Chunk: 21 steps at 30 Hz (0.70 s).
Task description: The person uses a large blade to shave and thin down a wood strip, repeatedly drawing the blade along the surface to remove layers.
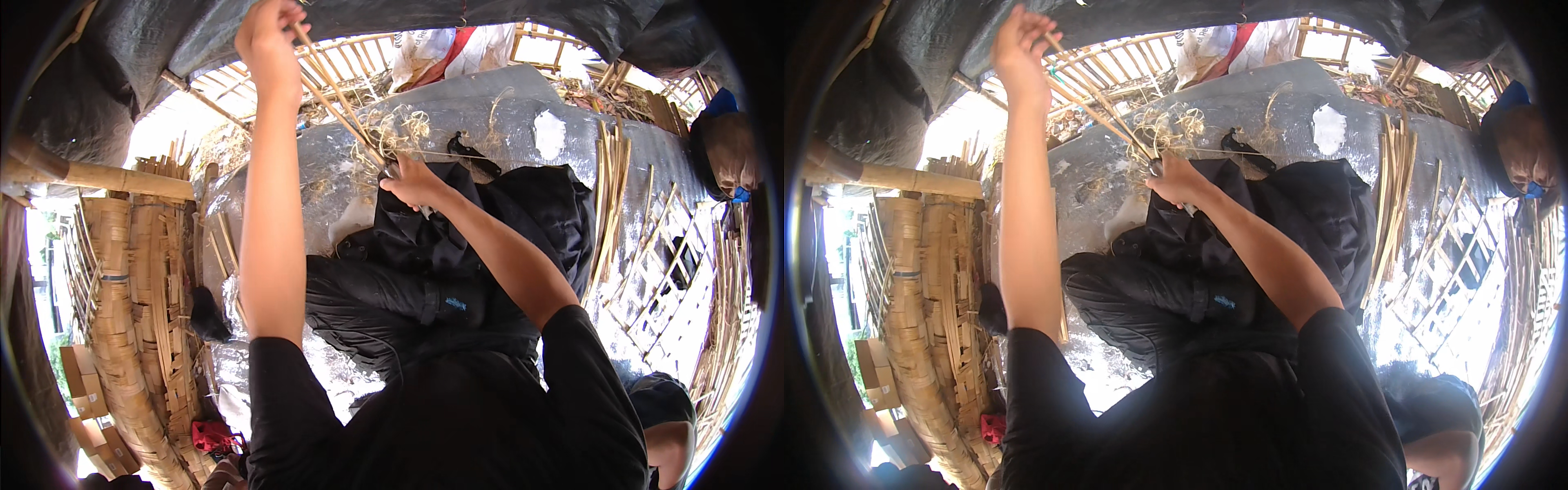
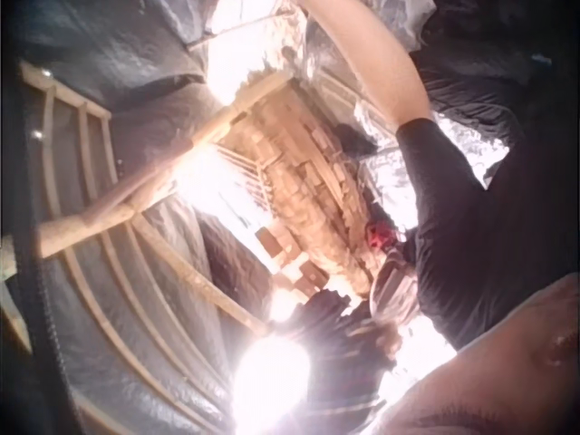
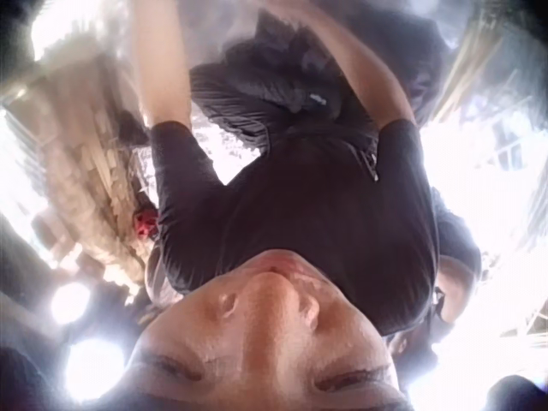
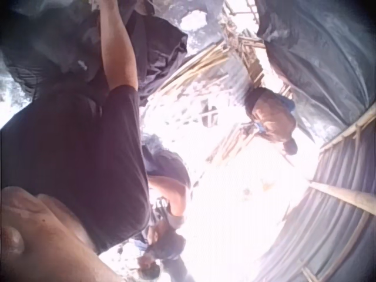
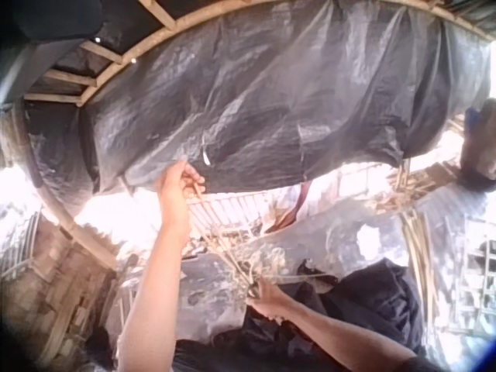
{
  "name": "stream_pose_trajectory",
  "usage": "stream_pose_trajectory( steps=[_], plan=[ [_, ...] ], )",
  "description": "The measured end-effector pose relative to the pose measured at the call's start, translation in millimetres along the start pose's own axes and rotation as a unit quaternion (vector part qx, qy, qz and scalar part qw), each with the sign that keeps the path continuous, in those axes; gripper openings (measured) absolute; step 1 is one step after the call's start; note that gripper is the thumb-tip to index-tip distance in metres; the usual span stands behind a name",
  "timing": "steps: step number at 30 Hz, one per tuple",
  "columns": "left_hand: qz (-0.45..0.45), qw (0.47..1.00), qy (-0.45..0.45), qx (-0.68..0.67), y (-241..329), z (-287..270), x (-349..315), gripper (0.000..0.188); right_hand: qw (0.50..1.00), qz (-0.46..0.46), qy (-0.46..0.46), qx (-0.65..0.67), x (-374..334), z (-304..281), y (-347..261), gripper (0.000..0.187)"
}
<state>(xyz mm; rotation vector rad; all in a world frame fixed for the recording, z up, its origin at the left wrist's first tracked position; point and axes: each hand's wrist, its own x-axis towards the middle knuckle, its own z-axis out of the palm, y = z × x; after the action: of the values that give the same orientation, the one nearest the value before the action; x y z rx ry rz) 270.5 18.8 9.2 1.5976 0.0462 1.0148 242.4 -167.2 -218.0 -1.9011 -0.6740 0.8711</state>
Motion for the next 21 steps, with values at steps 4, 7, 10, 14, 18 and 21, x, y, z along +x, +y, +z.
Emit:
stream_pose_trajectory(
  steps=[4,7,10,14,18,21],
  plan=[
    [0.102,0.987,0.122,-0.001,-2,-14,-26,0.030,0.998,-0.004,0.001,-0.055,-1,6,5,0.068],
    [0.074,0.977,0.197,0.025,6,-14,-38,0.040,0.999,0.034,-0.002,-0.015,-1,5,-2,0.069],
    [0.039,0.990,0.134,-0.029,9,-15,-43,0.033,0.999,0.019,0.003,-0.028,3,8,3,0.069],
    [-0.060,0.990,0.105,-0.078,20,-8,-47,0.033,0.999,0.036,0.021,-0.013,3,9,4,0.069],
    [-0.074,0.983,0.146,-0.079,22,-14,-42,0.035,0.996,-0.018,0.078,0.051,3,0,-12,0.067],
    [-0.071,0.982,0.161,-0.070,17,-14,-41,0.034,0.980,-0.108,0.144,0.089,15,-7,-16,0.063]
  ],
)
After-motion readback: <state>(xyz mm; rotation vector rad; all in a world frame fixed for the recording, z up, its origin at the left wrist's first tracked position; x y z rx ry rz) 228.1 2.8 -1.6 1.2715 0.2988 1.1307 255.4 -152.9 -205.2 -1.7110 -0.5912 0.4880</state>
